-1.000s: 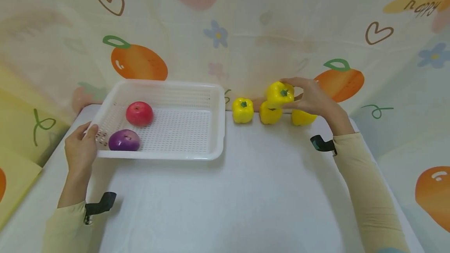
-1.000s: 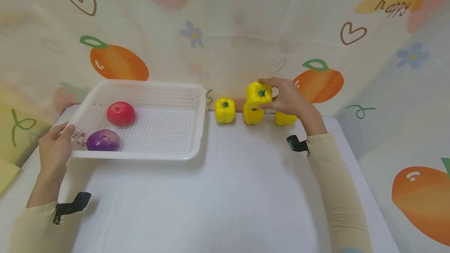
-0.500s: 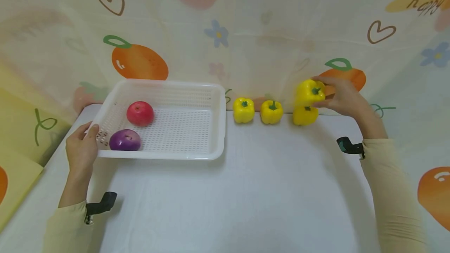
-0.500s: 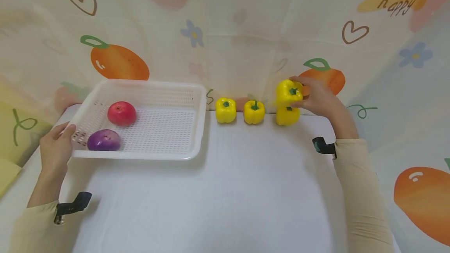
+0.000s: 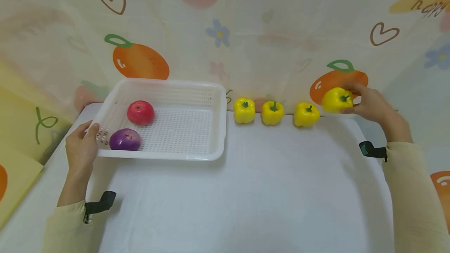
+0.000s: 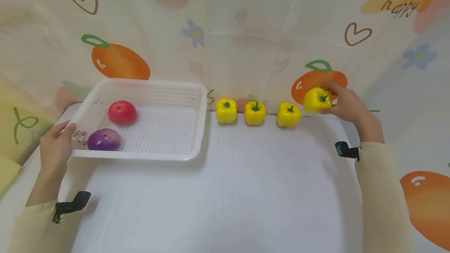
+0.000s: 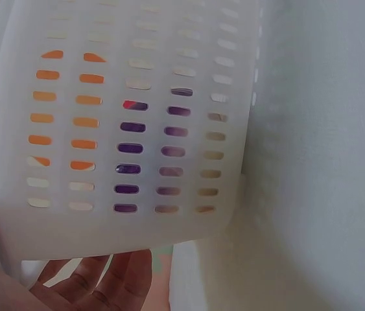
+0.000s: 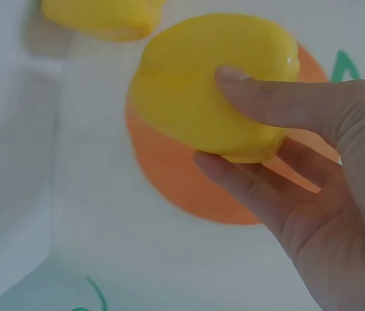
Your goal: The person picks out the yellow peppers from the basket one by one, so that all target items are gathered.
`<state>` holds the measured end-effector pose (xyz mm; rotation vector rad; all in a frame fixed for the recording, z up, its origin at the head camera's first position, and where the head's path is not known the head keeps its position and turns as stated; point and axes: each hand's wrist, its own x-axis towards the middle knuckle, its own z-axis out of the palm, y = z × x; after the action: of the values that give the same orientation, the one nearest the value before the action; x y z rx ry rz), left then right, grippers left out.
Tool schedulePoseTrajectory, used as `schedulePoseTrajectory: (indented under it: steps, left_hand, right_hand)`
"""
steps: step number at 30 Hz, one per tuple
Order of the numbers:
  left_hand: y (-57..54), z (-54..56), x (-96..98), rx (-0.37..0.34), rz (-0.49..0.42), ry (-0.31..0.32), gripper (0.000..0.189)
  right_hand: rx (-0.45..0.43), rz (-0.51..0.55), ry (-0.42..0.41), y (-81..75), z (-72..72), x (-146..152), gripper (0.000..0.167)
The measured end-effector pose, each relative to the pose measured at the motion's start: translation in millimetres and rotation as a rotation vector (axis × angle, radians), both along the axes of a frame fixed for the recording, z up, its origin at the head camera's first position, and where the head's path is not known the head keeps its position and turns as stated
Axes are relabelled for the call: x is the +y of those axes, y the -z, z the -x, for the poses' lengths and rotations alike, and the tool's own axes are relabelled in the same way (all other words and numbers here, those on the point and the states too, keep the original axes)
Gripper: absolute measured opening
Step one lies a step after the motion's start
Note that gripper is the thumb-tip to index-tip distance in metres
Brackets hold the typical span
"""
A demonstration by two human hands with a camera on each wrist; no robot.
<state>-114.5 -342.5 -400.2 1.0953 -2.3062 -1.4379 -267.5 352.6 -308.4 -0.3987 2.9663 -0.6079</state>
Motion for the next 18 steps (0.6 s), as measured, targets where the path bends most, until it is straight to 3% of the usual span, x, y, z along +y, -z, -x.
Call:
schedulePoseTrajectory:
  steps: [10, 18]
  left_hand:
    - [0.0, 0.6, -1.1, -0.01, -0.004, 0.006, 0.053]
    - [-0.5, -0.8, -0.8, -0.009, -0.004, -0.003, 0.053]
  right_hand:
    - [-0.239, -0.018, 0.006, 41.9, 12.4, 20, 0.069]
    - [-0.287, -0.007, 0.024, 50.8, 19.4, 23, 0.068]
